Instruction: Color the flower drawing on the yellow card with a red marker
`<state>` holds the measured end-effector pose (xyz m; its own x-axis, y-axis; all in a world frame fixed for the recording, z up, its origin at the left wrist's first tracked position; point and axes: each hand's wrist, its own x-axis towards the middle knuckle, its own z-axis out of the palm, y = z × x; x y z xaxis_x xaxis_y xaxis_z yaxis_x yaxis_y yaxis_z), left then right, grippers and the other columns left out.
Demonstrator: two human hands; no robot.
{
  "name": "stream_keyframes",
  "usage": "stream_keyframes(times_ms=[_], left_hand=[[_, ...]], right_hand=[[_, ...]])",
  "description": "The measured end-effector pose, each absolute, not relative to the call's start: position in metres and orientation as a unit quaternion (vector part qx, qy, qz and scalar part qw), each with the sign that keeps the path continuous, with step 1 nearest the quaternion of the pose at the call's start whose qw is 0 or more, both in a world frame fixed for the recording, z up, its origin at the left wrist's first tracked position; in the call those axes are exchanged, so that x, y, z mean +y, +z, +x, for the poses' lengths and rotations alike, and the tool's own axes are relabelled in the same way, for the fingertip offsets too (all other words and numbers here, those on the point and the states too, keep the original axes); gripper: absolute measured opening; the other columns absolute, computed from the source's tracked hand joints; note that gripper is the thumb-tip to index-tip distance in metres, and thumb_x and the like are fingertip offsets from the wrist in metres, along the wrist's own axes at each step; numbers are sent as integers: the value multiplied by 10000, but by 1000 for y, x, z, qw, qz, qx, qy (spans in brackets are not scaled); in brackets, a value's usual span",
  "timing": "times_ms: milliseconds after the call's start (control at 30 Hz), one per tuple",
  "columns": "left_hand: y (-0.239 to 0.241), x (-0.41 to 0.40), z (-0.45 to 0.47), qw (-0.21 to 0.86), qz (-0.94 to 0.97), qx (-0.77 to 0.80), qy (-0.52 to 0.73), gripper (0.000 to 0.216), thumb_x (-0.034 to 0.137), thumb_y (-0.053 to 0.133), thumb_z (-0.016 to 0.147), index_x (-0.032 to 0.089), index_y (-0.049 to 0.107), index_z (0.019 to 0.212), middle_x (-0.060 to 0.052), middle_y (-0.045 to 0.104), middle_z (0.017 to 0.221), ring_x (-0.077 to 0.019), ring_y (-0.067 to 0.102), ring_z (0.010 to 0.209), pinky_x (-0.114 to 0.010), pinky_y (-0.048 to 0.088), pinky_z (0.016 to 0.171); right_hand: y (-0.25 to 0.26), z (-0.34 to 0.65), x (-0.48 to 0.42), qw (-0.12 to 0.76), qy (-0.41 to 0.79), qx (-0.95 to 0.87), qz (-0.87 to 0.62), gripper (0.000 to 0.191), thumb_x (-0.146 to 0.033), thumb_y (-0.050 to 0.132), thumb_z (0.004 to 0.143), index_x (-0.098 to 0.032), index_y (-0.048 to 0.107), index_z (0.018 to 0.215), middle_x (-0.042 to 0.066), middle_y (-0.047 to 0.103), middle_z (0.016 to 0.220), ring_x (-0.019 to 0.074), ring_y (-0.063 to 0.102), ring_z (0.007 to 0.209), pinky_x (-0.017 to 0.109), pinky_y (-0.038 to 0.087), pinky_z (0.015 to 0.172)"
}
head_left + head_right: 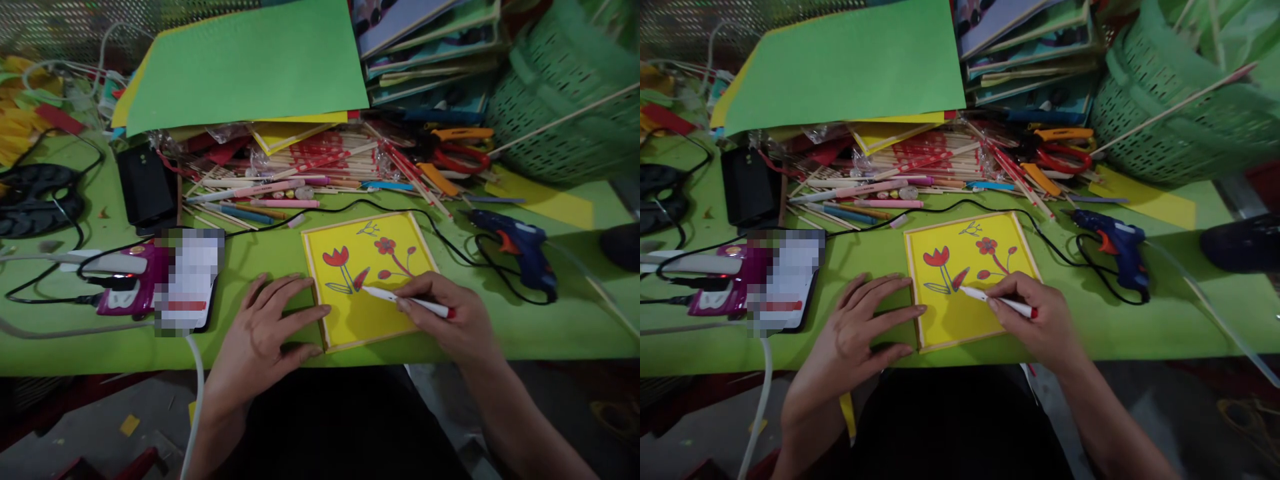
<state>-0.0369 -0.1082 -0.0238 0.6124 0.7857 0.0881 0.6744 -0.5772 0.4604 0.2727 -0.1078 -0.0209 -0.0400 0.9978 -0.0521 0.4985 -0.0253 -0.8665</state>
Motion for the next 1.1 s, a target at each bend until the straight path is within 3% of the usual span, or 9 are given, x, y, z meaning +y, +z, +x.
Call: stream_keyframes(times_ms=[1100], left_hand=[[-24, -109, -37, 195, 875, 419, 144, 445, 439, 679, 945, 399, 615, 1383, -34, 513, 1547, -287, 472, 1426, -586, 255, 1222]], right_hand=[[-23, 274, -109, 317, 372, -623, -611, 40, -238, 686, 848, -229, 725, 843, -3, 713, 715, 142, 604, 560, 251, 438, 501]])
